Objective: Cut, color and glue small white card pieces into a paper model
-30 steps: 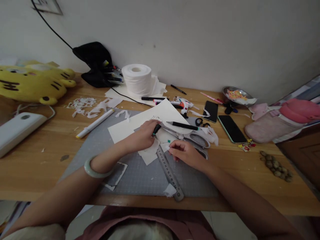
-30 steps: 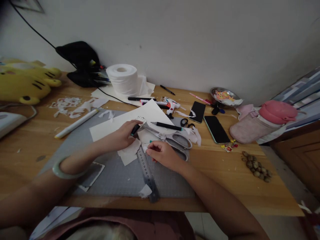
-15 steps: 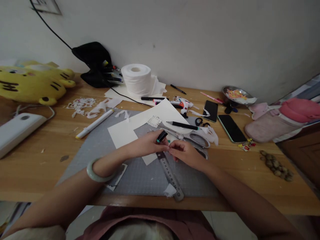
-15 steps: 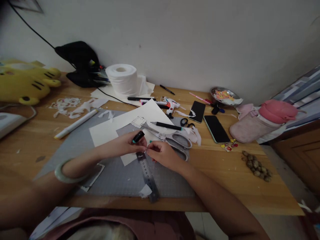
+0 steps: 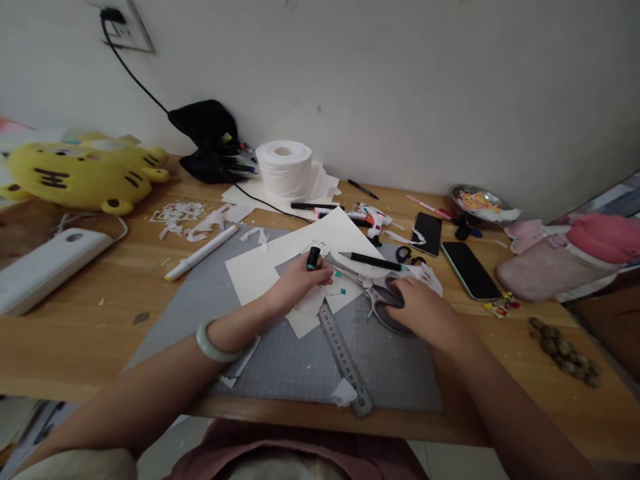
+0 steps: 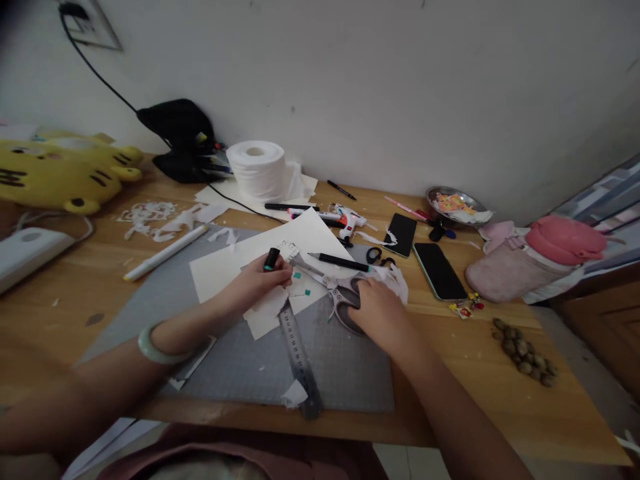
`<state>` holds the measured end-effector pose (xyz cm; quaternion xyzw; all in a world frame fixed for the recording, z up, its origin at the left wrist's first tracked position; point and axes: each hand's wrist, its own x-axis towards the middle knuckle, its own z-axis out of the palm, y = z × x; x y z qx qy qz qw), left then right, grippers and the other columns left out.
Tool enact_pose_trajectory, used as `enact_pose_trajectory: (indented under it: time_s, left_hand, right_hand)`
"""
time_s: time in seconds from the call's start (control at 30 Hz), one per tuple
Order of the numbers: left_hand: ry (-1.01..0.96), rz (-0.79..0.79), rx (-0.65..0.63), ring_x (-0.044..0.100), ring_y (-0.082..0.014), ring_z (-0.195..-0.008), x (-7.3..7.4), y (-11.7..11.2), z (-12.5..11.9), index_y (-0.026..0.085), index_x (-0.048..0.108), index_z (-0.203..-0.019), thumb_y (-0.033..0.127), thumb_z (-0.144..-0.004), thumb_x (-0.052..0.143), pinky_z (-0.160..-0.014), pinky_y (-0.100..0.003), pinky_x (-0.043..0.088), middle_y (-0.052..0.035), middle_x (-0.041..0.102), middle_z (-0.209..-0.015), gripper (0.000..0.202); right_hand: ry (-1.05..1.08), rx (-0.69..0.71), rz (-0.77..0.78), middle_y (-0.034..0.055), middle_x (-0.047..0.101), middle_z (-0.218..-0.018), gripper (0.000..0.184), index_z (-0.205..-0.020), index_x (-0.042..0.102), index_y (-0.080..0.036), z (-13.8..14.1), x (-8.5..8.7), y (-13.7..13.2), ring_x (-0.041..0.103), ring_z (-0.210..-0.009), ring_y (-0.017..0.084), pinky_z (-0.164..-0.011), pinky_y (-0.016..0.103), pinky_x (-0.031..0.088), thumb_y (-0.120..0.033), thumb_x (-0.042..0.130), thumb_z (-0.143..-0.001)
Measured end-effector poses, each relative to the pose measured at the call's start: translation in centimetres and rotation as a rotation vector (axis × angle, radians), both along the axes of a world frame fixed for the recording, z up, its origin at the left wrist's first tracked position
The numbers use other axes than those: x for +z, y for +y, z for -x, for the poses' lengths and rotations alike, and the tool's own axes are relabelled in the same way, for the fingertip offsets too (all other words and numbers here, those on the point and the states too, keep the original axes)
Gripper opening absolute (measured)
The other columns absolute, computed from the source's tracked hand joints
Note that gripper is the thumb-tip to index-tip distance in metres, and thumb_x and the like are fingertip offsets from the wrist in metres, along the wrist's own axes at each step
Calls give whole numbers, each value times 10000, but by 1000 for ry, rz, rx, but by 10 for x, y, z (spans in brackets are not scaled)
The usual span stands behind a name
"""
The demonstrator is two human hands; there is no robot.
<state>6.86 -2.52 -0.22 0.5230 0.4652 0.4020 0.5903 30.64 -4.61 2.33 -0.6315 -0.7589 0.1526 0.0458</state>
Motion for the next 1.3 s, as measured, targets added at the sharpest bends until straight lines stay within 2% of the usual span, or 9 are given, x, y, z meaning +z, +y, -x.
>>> enact_pose_trajectory:
  time_s: [0.13,0.33,0.47,0.63,0.73,0.87,0.97,1.13,1.3]
  left_hand:
    - [-130,18,130,494,-111,-637,-8,3,-2,200,394,-711,302,-683,652,-671,-278,407,36,487,-681,279]
    - [-363,66,329,470,-80,-572,-6,7,-4,190,398,-677,266,-582,716,-588,-233,382,56,477,-638,341]
    - [-501,78,451,468,-73,-547,-5,10,-3,185,406,-652,218,-552,736,-549,-216,366,57,494,-604,347]
    - [-552,65,512,478,-71,-527,-7,12,-3,181,422,-649,165,-559,730,-534,-201,361,65,507,-579,321]
    - [-570,42,540,484,-66,-522,-6,12,-2,179,430,-651,147,-559,724,-531,-198,369,63,522,-603,310]
    - [-590,2,564,484,-56,-529,0,12,1,179,429,-661,149,-578,732,-547,-191,391,60,528,-635,316]
    - [-605,-59,570,487,-52,-532,5,12,3,180,427,-659,144,-601,727,-556,-185,402,58,531,-641,308]
    - [-633,-144,585,493,-54,-527,11,11,4,180,429,-641,115,-633,701,-549,-179,408,52,538,-629,280]
    - [-624,-136,608,508,-62,-538,11,12,4,183,430,-645,118,-648,686,-565,-187,424,49,537,-617,264]
  right_hand:
    - [-17,42,1,135,621,-959,180,-850,623,-167,3,-11,1,552,-937,287,-762,355,390,-292,627,-719]
    - [69,-63,45,76,620,-842,239,-774,591,-171,8,-4,5,544,-773,214,-658,301,355,-385,627,-674]
    - [463,-147,137,17,575,-734,201,-727,557,-180,12,-6,5,512,-683,162,-602,272,353,-363,611,-663]
    - [1213,-198,649,-88,358,-539,313,-761,505,-199,31,-14,-11,292,-437,58,-420,189,214,-441,666,-646]
    - [1422,-186,783,-75,402,-601,349,-800,540,-189,42,-16,-24,273,-446,31,-407,165,200,-411,735,-616]
    - [1510,-118,764,27,579,-901,423,-975,616,-206,42,-24,-34,441,-562,63,-458,183,308,-418,734,-629]
    - [1562,-1,818,66,585,-1038,438,-1051,627,-211,38,-30,-33,482,-602,85,-501,222,348,-445,678,-684]
    - [1573,-2,1050,7,529,-836,427,-956,644,-178,40,-29,-31,280,-490,13,-429,175,153,-425,760,-627]
    - [1579,0,1020,-35,487,-752,546,-988,629,-194,49,-31,-35,254,-453,2,-401,175,107,-491,809,-567]
